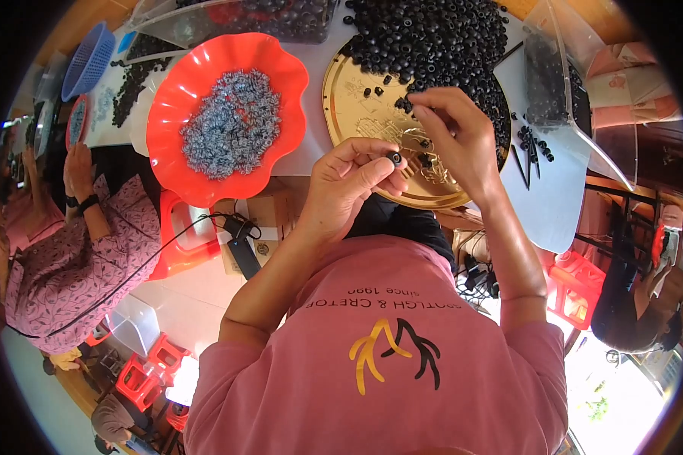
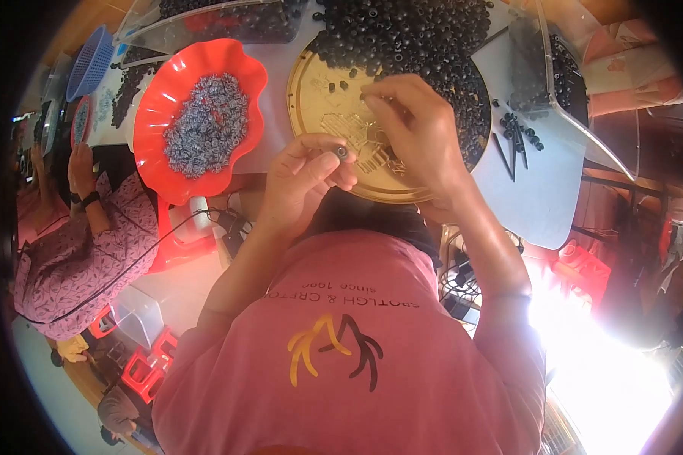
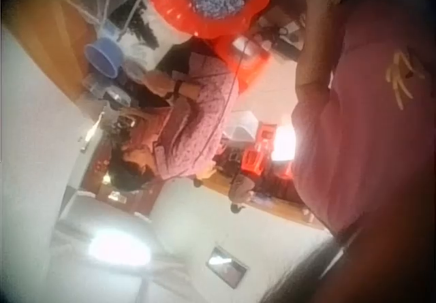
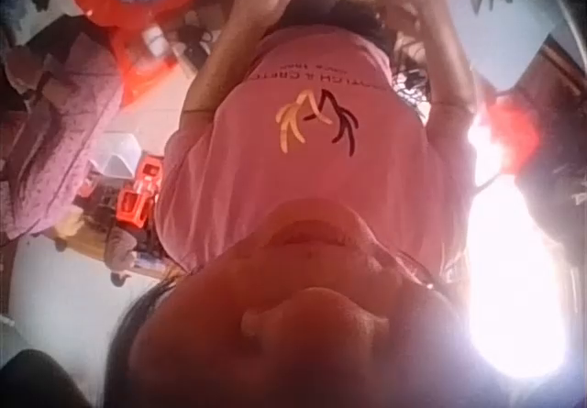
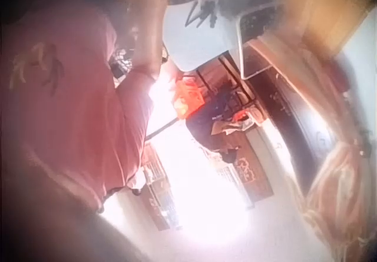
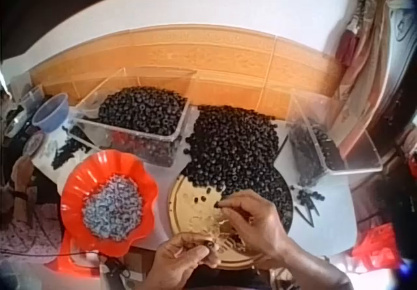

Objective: The person assembles small plastic beads by hand, inserting metal inserts into them.

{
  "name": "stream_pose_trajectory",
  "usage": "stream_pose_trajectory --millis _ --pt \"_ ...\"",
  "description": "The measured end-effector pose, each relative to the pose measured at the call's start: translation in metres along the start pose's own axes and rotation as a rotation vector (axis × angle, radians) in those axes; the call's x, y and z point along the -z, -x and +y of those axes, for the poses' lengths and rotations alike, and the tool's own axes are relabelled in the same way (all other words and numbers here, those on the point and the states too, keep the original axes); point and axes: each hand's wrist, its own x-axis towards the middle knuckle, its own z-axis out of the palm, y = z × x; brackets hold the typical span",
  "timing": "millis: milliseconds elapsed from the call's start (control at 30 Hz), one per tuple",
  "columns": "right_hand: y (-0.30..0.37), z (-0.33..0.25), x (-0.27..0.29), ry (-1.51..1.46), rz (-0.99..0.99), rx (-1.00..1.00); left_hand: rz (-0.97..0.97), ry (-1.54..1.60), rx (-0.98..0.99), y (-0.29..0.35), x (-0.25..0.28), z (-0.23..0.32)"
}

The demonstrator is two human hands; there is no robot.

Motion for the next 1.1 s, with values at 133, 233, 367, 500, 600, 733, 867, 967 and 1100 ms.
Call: stream_pose_trajectory --millis 133,233,367,500,600,733,867,967,1100 --pt "-0.035 0.023 -0.019 0.353 -0.036 0.265 -0.003 0.07 -0.004 -0.002 0.007 0.0" --pt "-0.046 0.034 -0.036 0.646 -0.083 0.371 0.005 0.074 -0.006 -0.003 0.007 0.002" --pt "-0.049 0.033 -0.038 0.708 -0.096 0.353 0.02 0.067 -0.022 -0.007 0.007 0.005" --pt "-0.039 0.029 -0.02 0.577 -0.076 0.283 0.028 0.021 -0.024 -0.014 0.006 0.005" --pt "-0.025 0.008 0.006 -0.353 -0.203 -0.342 0.029 -0.002 -0.042 -0.019 0.005 0.003" --pt "0.002 -0.005 0.018 -0.536 -0.223 -0.357 0.024 -0.053 -0.031 -0.022 0.0 0.001" --pt "0.02 -0.021 0.02 -0.636 -0.17 -0.396 0.005 -0.192 -0.064 -0.026 -0.003 -0.002" --pt "0.025 -0.028 0.023 -0.645 -0.119 -0.458 0.024 -0.278 -0.075 -0.027 -0.01 -0.001" --pt "0.03 -0.019 0.02 -0.612 -0.111 -0.445 -0.002 -0.326 -0.078 -0.029 -0.013 0.0"
